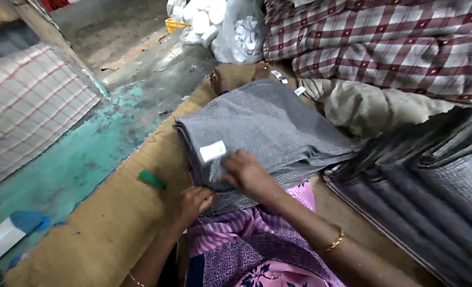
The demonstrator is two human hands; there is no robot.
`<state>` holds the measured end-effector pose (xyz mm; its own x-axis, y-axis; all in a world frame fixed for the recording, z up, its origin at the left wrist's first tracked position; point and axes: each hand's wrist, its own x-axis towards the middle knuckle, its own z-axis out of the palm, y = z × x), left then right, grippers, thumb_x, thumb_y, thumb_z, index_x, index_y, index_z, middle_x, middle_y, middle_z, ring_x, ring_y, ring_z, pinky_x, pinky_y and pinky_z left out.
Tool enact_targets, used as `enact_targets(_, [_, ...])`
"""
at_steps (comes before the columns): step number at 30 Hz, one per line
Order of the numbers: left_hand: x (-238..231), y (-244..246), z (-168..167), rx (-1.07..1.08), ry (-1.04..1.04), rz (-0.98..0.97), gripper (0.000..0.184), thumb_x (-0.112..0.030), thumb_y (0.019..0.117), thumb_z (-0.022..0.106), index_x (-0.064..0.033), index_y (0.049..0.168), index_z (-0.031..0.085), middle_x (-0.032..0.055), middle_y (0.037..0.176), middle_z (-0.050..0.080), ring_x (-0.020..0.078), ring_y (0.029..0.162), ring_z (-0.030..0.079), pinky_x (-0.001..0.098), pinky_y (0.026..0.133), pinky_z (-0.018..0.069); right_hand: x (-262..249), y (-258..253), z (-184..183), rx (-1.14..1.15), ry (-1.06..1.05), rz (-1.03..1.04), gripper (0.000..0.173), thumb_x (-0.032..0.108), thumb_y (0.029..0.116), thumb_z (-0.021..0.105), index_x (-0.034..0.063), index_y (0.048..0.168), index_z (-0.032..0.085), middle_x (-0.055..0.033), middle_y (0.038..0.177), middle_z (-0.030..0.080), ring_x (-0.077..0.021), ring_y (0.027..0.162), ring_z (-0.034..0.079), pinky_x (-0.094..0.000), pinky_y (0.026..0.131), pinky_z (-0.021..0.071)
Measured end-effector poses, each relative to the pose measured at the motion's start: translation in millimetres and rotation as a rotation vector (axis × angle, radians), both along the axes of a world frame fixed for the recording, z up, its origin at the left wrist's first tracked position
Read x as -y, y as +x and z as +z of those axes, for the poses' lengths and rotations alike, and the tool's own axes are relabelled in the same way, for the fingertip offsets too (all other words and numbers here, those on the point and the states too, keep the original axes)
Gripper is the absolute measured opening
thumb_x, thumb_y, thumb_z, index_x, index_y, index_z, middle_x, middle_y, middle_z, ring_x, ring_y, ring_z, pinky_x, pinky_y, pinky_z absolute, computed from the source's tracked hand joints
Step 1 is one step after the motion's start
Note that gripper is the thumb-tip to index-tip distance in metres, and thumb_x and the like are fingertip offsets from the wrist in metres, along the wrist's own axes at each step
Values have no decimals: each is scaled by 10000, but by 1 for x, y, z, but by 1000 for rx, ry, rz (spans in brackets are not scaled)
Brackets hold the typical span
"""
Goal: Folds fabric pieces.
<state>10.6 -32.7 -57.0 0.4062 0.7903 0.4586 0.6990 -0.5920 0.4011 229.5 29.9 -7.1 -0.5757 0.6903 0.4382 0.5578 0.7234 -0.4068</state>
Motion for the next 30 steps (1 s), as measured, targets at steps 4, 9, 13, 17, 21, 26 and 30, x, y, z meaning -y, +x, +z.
enact_targets(4, [3, 4, -7, 80, -31, 87, 109, -87, 912, 679, -14, 950, 751, 101, 904, 746, 201, 794, 741, 349, 734, 624, 19, 3, -58, 112, -33, 51, 319, 357, 996, 613, 64, 1008, 737, -99, 1014, 702, -327, 960, 661, -529, 757, 516])
enact_targets(9, [4, -4, 5, 36, -217, 53, 246, -193, 940, 725, 1, 1089, 751, 146, 1006, 757, 281, 899, 752, 452, 828, 615, 4, 2, -14, -54, -236, 11, 184, 120, 930, 687, -34, 1023, 727, -183, 986, 708, -351, 954, 679, -536, 829, 544])
enact_targets(13, [11, -13, 12, -62, -169, 4, 165, -110, 881, 755, -7, 1005, 790, 146, 931, 762, 304, 851, 750, 451, 801, 614, -13, -4, 47, -218, -97, -144, 294, 273, 984, 649, 1, 871, 653, -113, 794, 611, -237, 753, 599, -385, 679, 487])
enact_targets(17, [4, -10, 4, 24, -61, 6, 137, -104, 922, 688, -5, 962, 776, 113, 907, 760, 226, 822, 754, 365, 776, 622, 17, -17, -15, 34, -128, -54, 274, 256, 976, 691, -14, 1001, 730, -175, 982, 702, -375, 959, 672, -562, 806, 536])
enact_targets(21, [10, -6, 1, 113, -152, 100, 134, -101, 953, 671, -17, 1009, 758, 100, 962, 752, 197, 837, 740, 357, 773, 621, 30, -17, -55, 146, -31, -12, 378, 398, 1005, 576, 42, 976, 699, -125, 975, 672, -339, 931, 652, -512, 717, 504])
enact_targets(26, [3, -6, 8, 102, -214, 151, 233, -171, 963, 700, 1, 1118, 727, 139, 1040, 742, 267, 914, 739, 447, 829, 609, 0, -10, -13, -52, -219, 6, 183, 52, 885, 674, -70, 1020, 703, -223, 979, 690, -392, 970, 665, -548, 840, 534])
enact_targets(30, [-7, -18, 0, -37, -129, 25, 211, -99, 928, 715, -20, 1121, 748, 135, 1153, 732, 292, 1063, 717, 454, 934, 579, -37, 11, 71, -333, -193, -241, 271, 266, 1029, 583, 17, 955, 659, -54, 779, 613, -101, 661, 579, -303, 624, 492])
